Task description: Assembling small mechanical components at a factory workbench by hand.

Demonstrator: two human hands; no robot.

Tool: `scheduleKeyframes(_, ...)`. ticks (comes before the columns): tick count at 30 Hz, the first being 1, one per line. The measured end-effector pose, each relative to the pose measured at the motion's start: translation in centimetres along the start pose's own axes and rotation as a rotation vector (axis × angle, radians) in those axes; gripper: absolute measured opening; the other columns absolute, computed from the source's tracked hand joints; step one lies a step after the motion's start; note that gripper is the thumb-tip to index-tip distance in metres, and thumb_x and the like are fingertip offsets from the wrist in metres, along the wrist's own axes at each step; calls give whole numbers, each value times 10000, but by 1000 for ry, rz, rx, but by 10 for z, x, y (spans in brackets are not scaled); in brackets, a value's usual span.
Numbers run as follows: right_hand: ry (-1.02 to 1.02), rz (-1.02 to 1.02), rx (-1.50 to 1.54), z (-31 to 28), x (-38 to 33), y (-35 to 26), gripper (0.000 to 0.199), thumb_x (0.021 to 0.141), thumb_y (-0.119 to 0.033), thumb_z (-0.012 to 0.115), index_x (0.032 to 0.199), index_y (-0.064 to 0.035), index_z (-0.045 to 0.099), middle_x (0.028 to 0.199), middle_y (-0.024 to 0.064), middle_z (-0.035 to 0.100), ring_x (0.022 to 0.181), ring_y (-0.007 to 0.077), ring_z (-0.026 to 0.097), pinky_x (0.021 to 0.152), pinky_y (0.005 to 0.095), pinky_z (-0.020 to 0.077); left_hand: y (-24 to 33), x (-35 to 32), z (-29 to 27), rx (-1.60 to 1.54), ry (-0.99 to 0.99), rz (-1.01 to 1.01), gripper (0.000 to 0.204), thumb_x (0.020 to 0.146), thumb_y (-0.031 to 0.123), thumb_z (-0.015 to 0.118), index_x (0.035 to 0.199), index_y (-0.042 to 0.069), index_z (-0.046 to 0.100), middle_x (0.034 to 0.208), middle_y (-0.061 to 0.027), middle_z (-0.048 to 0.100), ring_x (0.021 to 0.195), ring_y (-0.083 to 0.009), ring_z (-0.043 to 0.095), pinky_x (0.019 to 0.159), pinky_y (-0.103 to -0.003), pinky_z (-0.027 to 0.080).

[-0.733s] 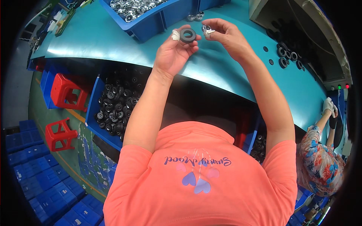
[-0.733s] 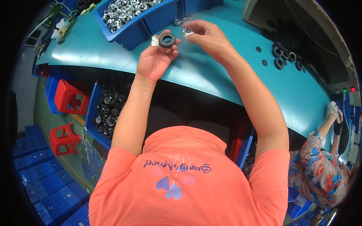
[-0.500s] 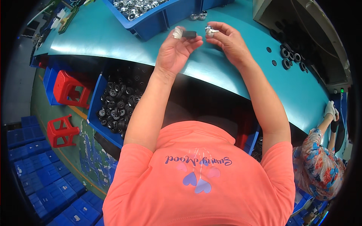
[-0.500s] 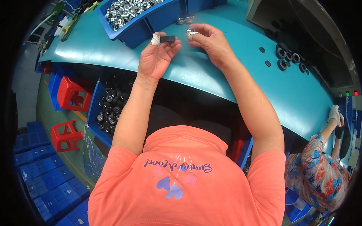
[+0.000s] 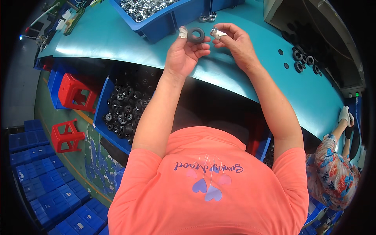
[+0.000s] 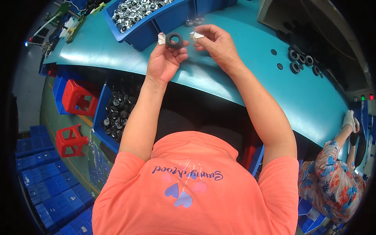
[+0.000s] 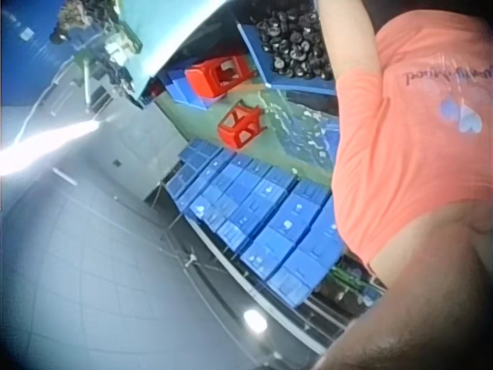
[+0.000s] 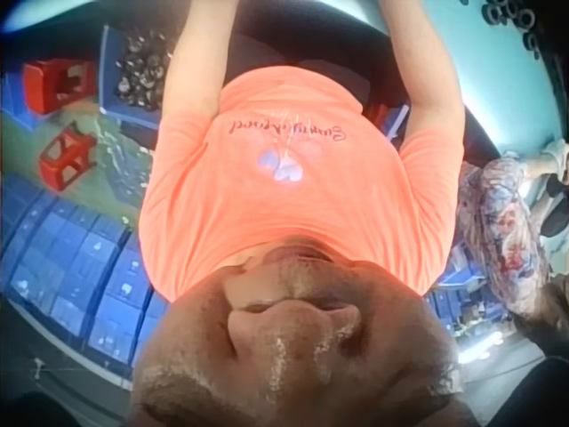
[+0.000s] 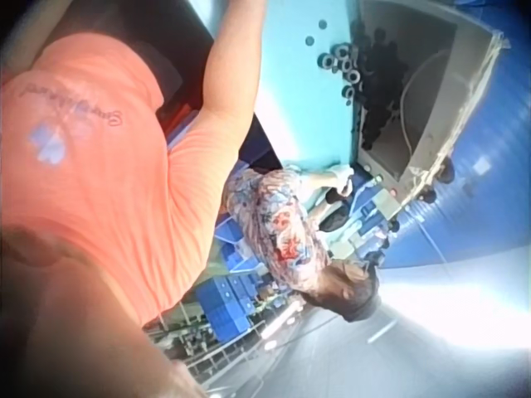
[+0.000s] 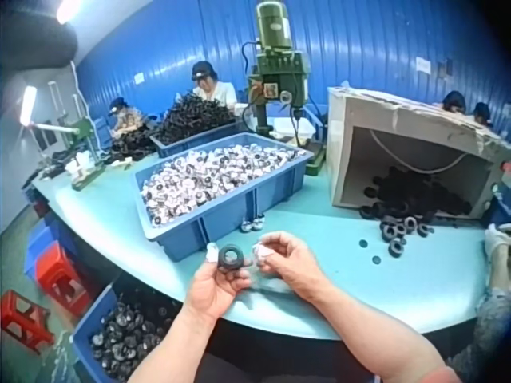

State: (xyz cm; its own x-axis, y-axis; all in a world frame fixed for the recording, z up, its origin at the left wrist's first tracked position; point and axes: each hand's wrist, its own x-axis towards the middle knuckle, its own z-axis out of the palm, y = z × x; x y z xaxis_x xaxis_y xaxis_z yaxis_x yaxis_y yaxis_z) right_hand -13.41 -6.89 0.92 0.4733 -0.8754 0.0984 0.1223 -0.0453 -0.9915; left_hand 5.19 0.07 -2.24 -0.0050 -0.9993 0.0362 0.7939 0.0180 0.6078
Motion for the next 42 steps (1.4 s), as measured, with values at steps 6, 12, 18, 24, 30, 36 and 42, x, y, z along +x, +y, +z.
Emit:
scheduleKeyframes(6,-19,-73,28,2,-2,-1,360,852,-89,688,1198,-5,638,1100,86,685,954,155,653,815,294,538,0,-2,3,16,0,14,446,1046,430,465,1118,16,612,1055,-223,678,841,-255,689,759,-391,605)
scheduleKeyframes(12,-50,-160,30,3,-4,-4,348,831,-33,706,1175,-10,659,1116,72,688,1017,152,662,882,290,544,-3,-2,7,37,25,71,424,1046,409,477,1126,12,602,1020,-173,681,852,-246,681,761,-386,612)
scheduleKeyframes(18,-105,-198,72,7,-6,-1,347,817,-26,739,1160,-32,680,1079,50,706,989,140,674,890,294,547,-5,-1,1,39,-45,68,297,1048,340,499,1125,76,610,1036,-82,684,893,-237,675,792,-408,593)
scheduleKeyframes(24,-71,-235,-72,9,-6,4,375,792,-84,788,1149,-30,687,1048,45,715,940,121,671,857,282,546,-6,-1,1,77,-86,74,233,1035,286,534,1140,89,602,1056,-68,681,952,-217,659,827,-389,570)
scheduleKeyframes(30,-29,-278,-185,10,-6,4,350,766,-100,814,1095,-40,714,1010,27,695,878,111,662,814,276,549,-7,-1,4,139,-85,103,261,1021,256,557,1197,64,576,1093,-85,671,967,-208,660,839,-385,567)
scheduleKeyframes(36,-16,-339,-241,11,-8,1,308,750,-111,825,1040,-56,737,978,16,677,849,113,663,787,270,550,-8,-2,10,179,-43,118,345,1009,220,578,1281,11,545,1106,-101,668,987,-211,667,824,-381,577)
scheduleKeyframes(42,25,-402,-338,11,-9,2,297,720,-88,819,1007,-68,742,964,24,687,822,129,672,767,270,554,-10,-3,13,256,-6,132,340,1014,188,568,1289,-12,551,1115,-109,665,984,-209,670,830,-388,584)
